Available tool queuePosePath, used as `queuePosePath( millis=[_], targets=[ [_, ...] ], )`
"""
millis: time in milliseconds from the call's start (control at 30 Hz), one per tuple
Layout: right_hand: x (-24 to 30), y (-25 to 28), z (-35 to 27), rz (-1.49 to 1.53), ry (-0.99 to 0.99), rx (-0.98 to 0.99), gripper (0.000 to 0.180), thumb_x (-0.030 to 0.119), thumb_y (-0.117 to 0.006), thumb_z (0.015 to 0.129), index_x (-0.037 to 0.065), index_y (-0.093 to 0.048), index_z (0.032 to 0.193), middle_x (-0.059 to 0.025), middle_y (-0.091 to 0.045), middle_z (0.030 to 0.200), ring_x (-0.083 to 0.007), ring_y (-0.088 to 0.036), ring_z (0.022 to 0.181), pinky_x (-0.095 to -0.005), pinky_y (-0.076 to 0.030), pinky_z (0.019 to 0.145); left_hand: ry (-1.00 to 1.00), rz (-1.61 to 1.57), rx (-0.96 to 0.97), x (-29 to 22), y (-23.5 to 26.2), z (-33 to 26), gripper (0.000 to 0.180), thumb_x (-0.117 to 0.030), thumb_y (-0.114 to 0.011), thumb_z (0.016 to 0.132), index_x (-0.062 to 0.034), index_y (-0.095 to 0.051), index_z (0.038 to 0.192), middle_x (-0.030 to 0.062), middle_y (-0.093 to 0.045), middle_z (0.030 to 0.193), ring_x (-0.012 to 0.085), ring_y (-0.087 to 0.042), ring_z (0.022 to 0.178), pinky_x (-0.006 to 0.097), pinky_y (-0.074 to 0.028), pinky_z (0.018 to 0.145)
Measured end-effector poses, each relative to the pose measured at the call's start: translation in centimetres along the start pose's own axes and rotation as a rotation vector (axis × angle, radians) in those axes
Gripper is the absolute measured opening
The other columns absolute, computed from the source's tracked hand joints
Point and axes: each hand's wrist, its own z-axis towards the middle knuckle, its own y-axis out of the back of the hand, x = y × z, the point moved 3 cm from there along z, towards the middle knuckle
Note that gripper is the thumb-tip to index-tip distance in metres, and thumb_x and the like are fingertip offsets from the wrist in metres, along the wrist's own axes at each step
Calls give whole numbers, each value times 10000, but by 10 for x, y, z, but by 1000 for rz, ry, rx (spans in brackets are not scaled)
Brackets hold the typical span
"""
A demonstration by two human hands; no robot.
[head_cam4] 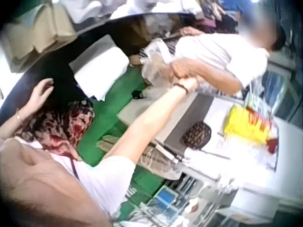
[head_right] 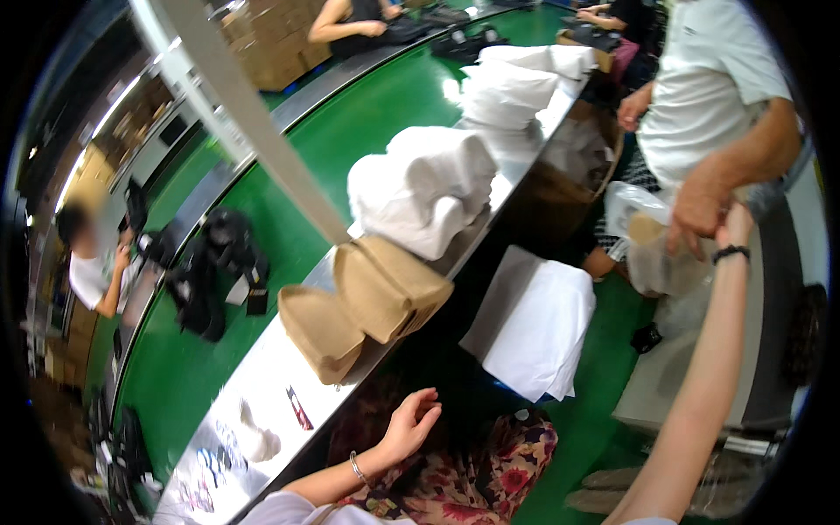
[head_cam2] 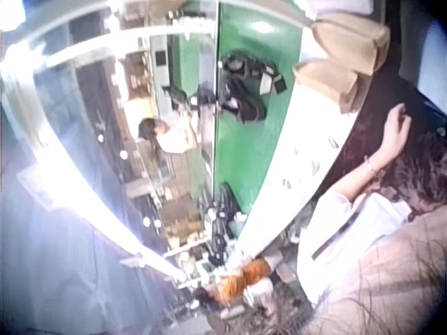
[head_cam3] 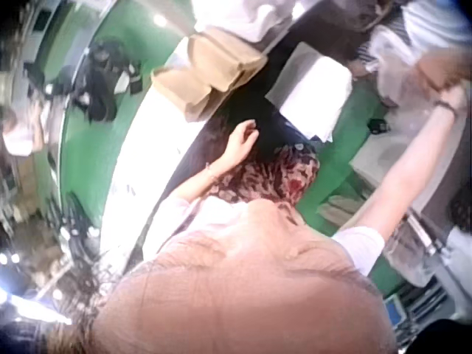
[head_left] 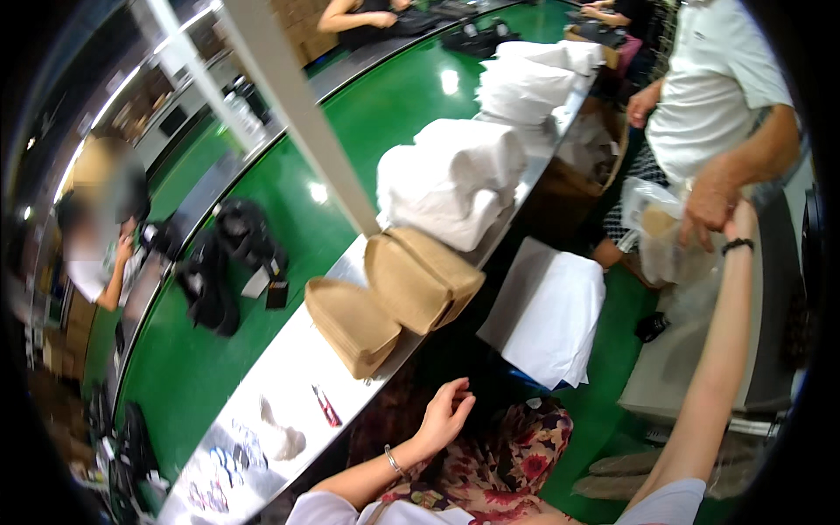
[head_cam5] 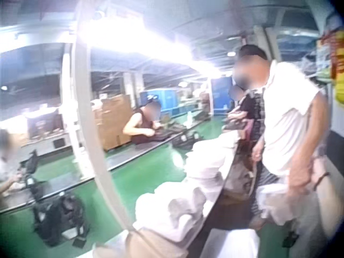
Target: The person wraps shoe molds in protective white paper and organizes them on a work surface, occasionally handing them to another person.
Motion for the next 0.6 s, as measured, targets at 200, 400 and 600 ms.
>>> queuePosePath(
  millis=[200,400,600],
  targets=[
    [29,-6,68,-212,64,75,326,251,-592,831,6,-573,1046,-89,-580,1040,-206,-544,958,-365,-436,793,-262,60,-119,-41,28,-33,356,-10,-596,831,14,-480,1168,149,-539,1077,210,-606,913,276,-505,730],
    [47,-108,-39,-341,93,-98,477,322,-627,798,30,-509,1156,-73,-499,1182,-232,-451,1083,-394,-369,865,-494,252,-362,-82,67,-54,343,62,-609,769,15,-530,1100,170,-568,1050,266,-602,895,314,-503,749],
    [41,-232,-267,-602,563,215,408,166,-594,851,-10,-468,1197,-102,-563,1075,-197,-543,963,-309,-422,879,-444,243,-804,-86,144,-57,329,40,-589,797,20,-493,1111,157,-502,1124,228,-549,936,286,-479,745]
  ],
)
